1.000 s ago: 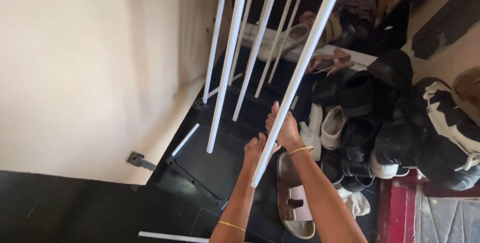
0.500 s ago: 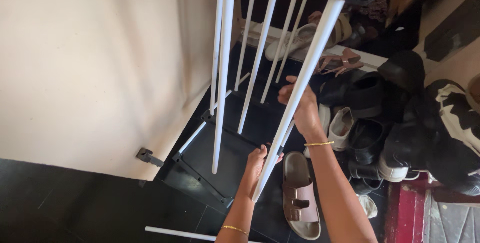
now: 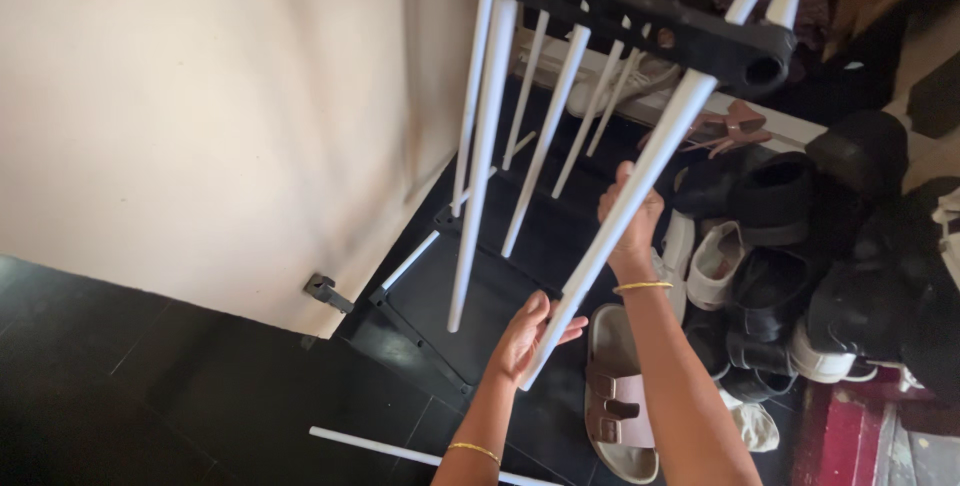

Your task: The person assembles a shoe rack by inserting white vertical poles into black horizontal frames. They connect multiple sections, aligning and securing the poles into the frame slots. The person works on the floor in a cluttered area with shoes nearby.

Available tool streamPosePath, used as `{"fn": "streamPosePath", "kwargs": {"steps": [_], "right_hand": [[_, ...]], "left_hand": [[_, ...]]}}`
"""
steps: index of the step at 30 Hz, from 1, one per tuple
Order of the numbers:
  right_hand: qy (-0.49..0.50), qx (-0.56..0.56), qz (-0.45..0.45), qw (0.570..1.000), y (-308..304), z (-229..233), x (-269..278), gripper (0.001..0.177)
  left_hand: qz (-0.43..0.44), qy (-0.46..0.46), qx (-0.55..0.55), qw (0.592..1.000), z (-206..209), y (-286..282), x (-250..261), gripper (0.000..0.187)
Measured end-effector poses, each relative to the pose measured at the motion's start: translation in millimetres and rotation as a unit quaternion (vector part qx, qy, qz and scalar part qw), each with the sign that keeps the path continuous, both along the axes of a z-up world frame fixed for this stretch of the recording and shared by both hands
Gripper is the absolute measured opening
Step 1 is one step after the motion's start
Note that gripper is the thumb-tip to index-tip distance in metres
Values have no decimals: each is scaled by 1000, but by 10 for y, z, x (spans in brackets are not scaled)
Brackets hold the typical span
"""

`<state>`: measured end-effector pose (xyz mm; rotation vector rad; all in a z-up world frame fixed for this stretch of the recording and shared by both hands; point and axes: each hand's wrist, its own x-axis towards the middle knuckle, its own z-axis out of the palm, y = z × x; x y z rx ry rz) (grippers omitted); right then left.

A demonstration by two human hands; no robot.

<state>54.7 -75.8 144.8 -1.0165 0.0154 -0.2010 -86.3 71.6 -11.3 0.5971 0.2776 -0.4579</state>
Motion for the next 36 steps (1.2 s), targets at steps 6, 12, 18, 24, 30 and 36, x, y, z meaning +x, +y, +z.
{"fn": "streamPosePath", "kwargs": {"steps": [6,12,18,24,30,36], "right_hand": [[-3,35,26,999,-18,-487,-2,48],[41,78,51,995,88,-823,-97,24],[138,-68,-10,988,294,-677,-328,47],[69,-83,47,993,332,-950,-460,35],[98,-88,80,988,178,-1190,-512,32],[110,-105,87,985,139,-1192,-438,33]], "left_hand": [[54,125,-73,988,-248,43,-198,66],[51,186,-122,974,-559,272,-634,78],[165,167,-89,968,-1084,219,-811,75],[300,288,73,906,-1441,23,-718,44],[202,437,255,839,-1407,-241,-466,49],[234,423,223,847,-1332,-195,-512,47]]}}
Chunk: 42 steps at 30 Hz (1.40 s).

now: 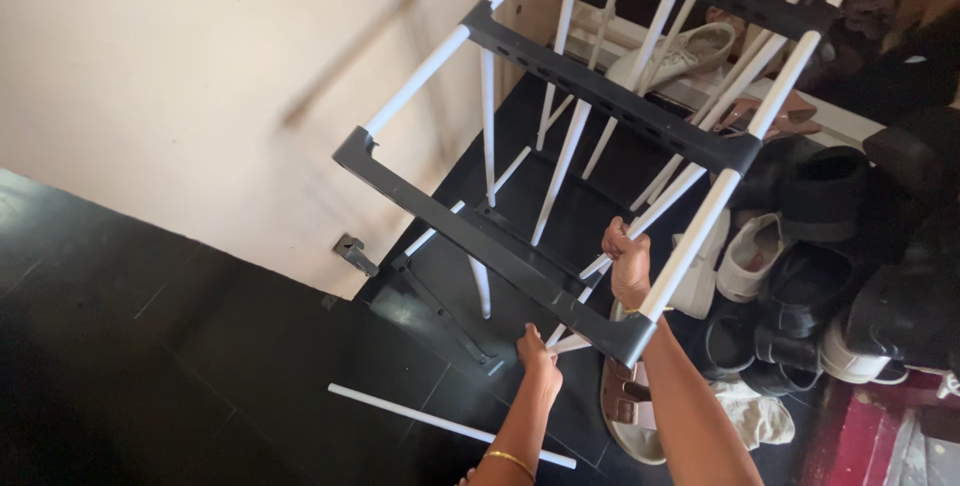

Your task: The person assembles a shoe rack by inserting white vertical poles into black horizontal frames. They connect multiple sections, aligning and securing the poles into the frame slots. The person works on the floor in a cluttered area with shoes nearby.

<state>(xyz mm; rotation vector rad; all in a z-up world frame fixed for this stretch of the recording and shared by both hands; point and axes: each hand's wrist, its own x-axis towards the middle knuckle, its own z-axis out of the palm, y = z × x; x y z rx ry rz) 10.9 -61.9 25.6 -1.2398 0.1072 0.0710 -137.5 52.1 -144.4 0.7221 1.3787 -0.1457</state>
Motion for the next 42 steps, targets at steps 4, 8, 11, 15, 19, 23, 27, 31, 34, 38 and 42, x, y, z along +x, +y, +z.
{"fn": "streamPosePath", "kwargs": {"steps": [4,8,11,15,19,23,27,31,34,38,42], "right_hand": [[-11,-24,14,1000,3,-47,-60,30],[6,-31,-12,999,24,-52,-129,23],[-55,-192,-53,978,-13,-191,-354,26],[-278,-543,-108,785,-86,-531,-710,36],[-105,-317,-188,924,38,-806,-1019,31],[-37,-448,-132,883,172,-839,-1389,31],[-1,-446,61,893,369,-837,-1618,30],[-26,-419,156,894,568,-851,-1751,53],[-65,-448,151,879,604,-877,-1767,57],[12,-469,156,869,537,-948,-1718,41],[70,-483,196,851,465,-1082,-1785,33]], "left_hand": [[-14,-24,-2,1000,-23,116,-298,37],[-3,-43,84,996,51,292,-487,23],[-40,31,274,960,166,547,-653,20],[-153,62,410,897,342,872,-760,39],[-298,67,423,853,453,1082,-712,53],[-308,42,360,880,443,1174,-643,54],[-283,8,342,896,402,1103,-672,55],[-293,-29,440,848,361,864,-760,58],[-296,-78,372,877,337,729,-812,49],[-317,-81,295,898,350,680,-822,40],[-265,-70,322,906,388,736,-799,46]]}}
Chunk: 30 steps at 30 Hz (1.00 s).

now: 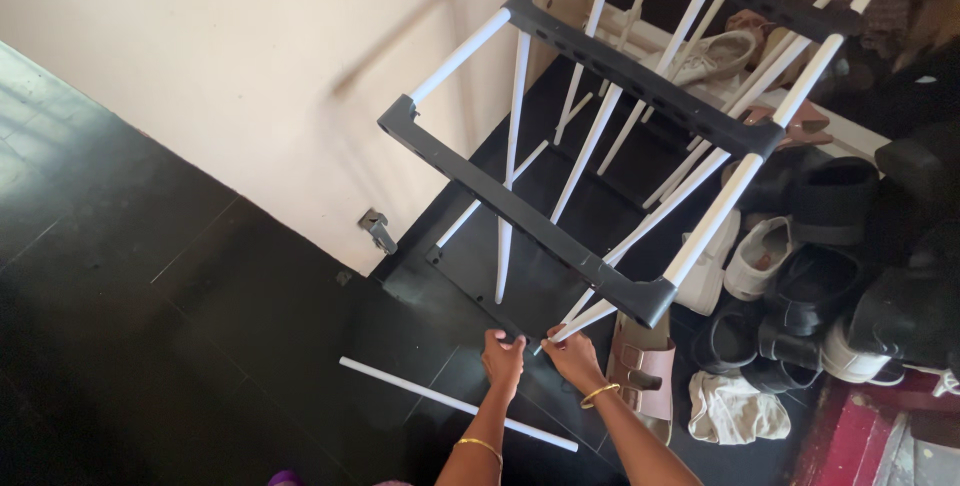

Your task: The person assembles a shoe rack by inserting white vertical poles into black horizontal frames. They connect multiple sections, aligning and securing the poles into the frame slots. The person works on the floor in a cluttered area with shoes nearby.

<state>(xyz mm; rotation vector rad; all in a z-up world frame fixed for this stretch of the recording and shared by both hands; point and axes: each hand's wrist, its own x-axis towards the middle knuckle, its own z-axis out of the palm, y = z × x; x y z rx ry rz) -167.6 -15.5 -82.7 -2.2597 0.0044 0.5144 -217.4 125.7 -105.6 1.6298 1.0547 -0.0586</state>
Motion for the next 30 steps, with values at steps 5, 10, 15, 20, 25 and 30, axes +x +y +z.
{"fn": "streamPosePath", "kwargs": {"steps": [5,10,15,20,25,30], "right_hand": [[-20,12,-8,1000,37,-114,-73,30],[-47,10,10,999,42,-110,-38,28],[-51,7,32,998,24,-121,-26,26],[-109,28,41,993,55,-107,-77,19],[-106,21,45,993,61,-75,-94,17],[-147,35,35,988,95,-42,-96,15]], "left_hand": [[-31,-7,137,990,71,115,44,70],[-90,-48,99,990,67,81,84,66],[-191,-26,176,965,95,49,72,68],[-233,5,200,952,197,10,39,71],[-216,-48,189,957,140,-26,-31,69],[-159,-79,166,970,-12,-88,-11,63]]}}
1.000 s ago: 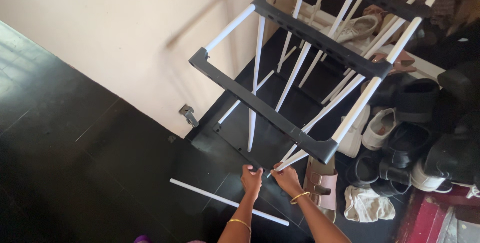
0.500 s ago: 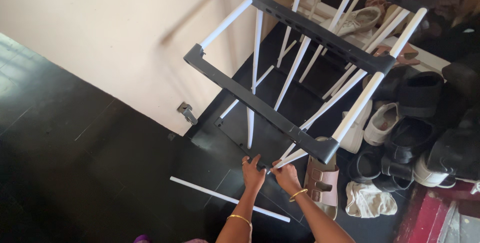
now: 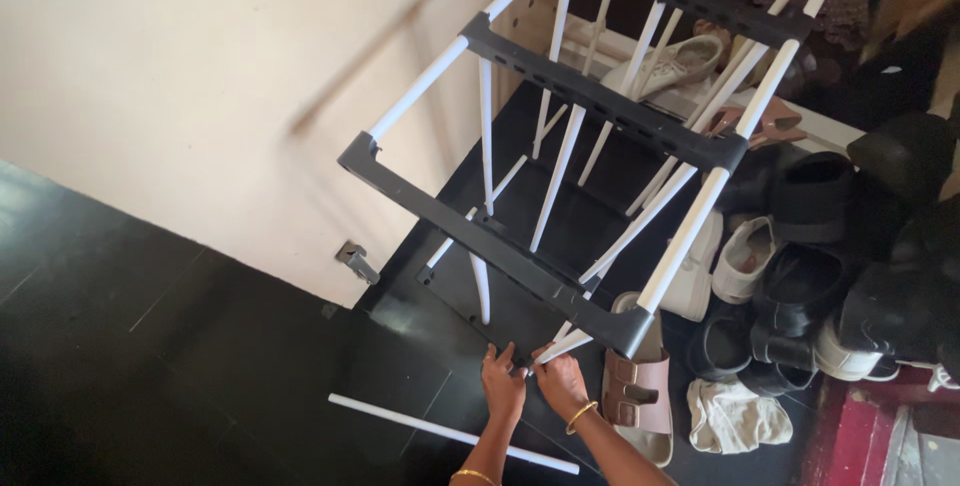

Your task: The person assembles a shoe rack by inserting white vertical poles into black horizontal frames. They connect multiple sections, aligning and securing the poles into the frame slots. The person works on the floor in a cluttered area with shoes nearby.

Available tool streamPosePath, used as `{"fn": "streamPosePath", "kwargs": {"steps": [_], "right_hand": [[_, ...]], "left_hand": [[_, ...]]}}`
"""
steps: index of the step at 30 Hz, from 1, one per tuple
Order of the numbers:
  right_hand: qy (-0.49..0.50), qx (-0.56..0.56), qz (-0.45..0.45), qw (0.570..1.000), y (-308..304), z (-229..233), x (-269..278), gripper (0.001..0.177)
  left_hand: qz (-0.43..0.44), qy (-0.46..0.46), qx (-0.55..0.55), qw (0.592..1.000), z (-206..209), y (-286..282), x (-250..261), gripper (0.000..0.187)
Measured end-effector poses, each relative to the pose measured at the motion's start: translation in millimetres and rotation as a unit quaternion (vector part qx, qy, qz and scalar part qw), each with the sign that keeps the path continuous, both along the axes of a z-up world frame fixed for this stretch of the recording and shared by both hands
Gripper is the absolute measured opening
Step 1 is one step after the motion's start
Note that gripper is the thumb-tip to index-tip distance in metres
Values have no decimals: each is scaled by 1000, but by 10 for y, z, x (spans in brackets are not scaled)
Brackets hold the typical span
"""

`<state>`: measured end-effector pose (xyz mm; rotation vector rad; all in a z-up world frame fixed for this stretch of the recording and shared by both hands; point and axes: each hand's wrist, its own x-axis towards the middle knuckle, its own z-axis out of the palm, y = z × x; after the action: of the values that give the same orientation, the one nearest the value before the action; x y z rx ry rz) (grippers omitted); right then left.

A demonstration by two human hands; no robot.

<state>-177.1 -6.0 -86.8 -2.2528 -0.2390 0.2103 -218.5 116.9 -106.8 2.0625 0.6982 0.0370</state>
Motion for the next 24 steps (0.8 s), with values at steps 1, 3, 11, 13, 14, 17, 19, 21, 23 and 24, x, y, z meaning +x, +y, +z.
{"fn": "streamPosePath", "kwargs": {"steps": [1,3,11,13,14,17,19,21,23,24], "right_hand": [[0,-7,7,1000,3,-2,5,16],[0,-22,21,1000,2,-3,42,16],[-28,-38,23,999,-29,-24,142,15],[-30,-35,16,999,-35,-28,145,14],[-26,-30,5,999,-35,-32,144,13],[-37,-26,0,999,-36,-53,150,13],[-43,-23,-3,999,-61,-73,143,13],[-45,-15,-13,999,-74,-91,144,13],[-32,-13,-7,999,-74,-108,128,14],[-25,-12,-5,1000,-79,-128,105,15]], "left_hand": [[4,-2,1,1000,-30,-10,4,60],[29,-26,-23,999,-72,-37,44,54],[147,48,-169,973,-147,-127,170,45],[182,42,-241,952,-164,-121,179,47],[200,39,-277,939,-175,-111,179,48],[204,48,-302,930,-207,-78,189,49],[194,37,-317,928,-216,-87,203,50],[173,40,-299,937,-190,-95,226,51],[142,58,-248,956,-130,-103,239,52],[96,69,-198,973,-98,-113,238,55]]}}
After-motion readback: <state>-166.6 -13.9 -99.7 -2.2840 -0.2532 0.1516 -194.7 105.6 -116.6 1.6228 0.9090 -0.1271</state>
